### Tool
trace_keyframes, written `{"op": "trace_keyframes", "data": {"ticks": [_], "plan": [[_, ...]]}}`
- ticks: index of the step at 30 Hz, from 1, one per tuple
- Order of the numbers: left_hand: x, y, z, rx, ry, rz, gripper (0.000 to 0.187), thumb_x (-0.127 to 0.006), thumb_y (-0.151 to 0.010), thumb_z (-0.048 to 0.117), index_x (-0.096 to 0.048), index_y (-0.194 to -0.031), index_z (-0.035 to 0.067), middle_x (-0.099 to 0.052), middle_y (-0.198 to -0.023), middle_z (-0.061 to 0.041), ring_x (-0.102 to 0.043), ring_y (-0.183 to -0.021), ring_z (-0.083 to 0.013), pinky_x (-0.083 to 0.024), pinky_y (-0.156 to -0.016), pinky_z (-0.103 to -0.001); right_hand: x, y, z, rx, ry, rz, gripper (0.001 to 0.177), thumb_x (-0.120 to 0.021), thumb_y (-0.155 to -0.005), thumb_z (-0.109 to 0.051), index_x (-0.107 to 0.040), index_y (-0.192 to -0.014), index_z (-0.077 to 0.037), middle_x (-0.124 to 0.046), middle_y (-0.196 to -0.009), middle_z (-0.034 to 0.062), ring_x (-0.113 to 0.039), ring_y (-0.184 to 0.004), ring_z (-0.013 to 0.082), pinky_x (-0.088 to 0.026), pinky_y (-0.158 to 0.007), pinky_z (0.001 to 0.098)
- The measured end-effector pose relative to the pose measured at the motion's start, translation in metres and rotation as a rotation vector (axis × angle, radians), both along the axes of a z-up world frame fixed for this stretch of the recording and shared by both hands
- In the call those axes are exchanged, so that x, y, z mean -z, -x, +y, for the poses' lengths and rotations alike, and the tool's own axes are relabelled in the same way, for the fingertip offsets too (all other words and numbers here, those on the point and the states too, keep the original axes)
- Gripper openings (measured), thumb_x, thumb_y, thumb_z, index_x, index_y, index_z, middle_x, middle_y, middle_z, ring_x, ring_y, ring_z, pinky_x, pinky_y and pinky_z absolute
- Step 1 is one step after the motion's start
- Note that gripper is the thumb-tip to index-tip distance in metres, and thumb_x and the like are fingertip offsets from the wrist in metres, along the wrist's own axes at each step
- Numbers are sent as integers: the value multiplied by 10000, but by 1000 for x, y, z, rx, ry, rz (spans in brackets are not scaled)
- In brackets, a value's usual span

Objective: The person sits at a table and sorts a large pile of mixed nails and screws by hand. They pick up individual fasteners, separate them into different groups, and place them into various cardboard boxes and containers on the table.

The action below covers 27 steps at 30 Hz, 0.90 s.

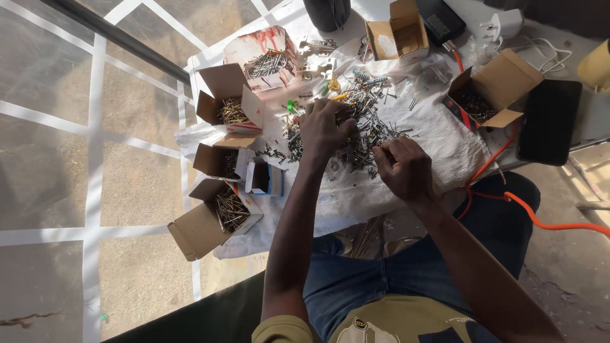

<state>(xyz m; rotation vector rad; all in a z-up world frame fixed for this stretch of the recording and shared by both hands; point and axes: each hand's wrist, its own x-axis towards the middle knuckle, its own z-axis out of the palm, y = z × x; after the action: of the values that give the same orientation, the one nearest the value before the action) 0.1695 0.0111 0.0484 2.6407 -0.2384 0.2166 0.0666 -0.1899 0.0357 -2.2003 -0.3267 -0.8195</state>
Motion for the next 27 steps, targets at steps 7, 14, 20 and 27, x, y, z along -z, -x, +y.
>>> {"op": "trace_keyframes", "data": {"ticks": [7,14,20,27], "plan": [[24,42,23,45,-23,-168,172,-643,-823,231,-698,-984,209,-644,-1172,-49,-587,-1195,-343,-457,-1047,-493,1,2,1,-41,12,16,257,-753,-1023,-290,-669,-865,-106,-540,-694,50,-660,-698,321,-539,-614,421],[35,70,51,68,-27,-355,168,-670,-701,198,-658,-868,197,-633,-993,-32,-625,-1090,-303,-474,-1015,-461,2,3,3,-51,-9,24,229,-759,-1013,-221,-669,-839,-102,-539,-672,74,-653,-689,348,-535,-629,431],[17,82,59,-3,53,-341,165,-674,-730,96,-666,-867,186,-604,-981,-30,-635,-1016,-324,-514,-938,-487,1,4,3,-61,-16,42,230,-764,-1020,-207,-675,-843,-92,-540,-673,76,-648,-686,349,-530,-637,430],[21,73,71,-232,-30,-405,221,-678,-741,74,-681,-906,222,-628,-1013,-20,-651,-955,-326,-523,-833,-483,-2,5,4,-45,-29,38,226,-779,-1004,-191,-677,-830,-88,-541,-659,85,-647,-672,349,-533,-638,429]]}}
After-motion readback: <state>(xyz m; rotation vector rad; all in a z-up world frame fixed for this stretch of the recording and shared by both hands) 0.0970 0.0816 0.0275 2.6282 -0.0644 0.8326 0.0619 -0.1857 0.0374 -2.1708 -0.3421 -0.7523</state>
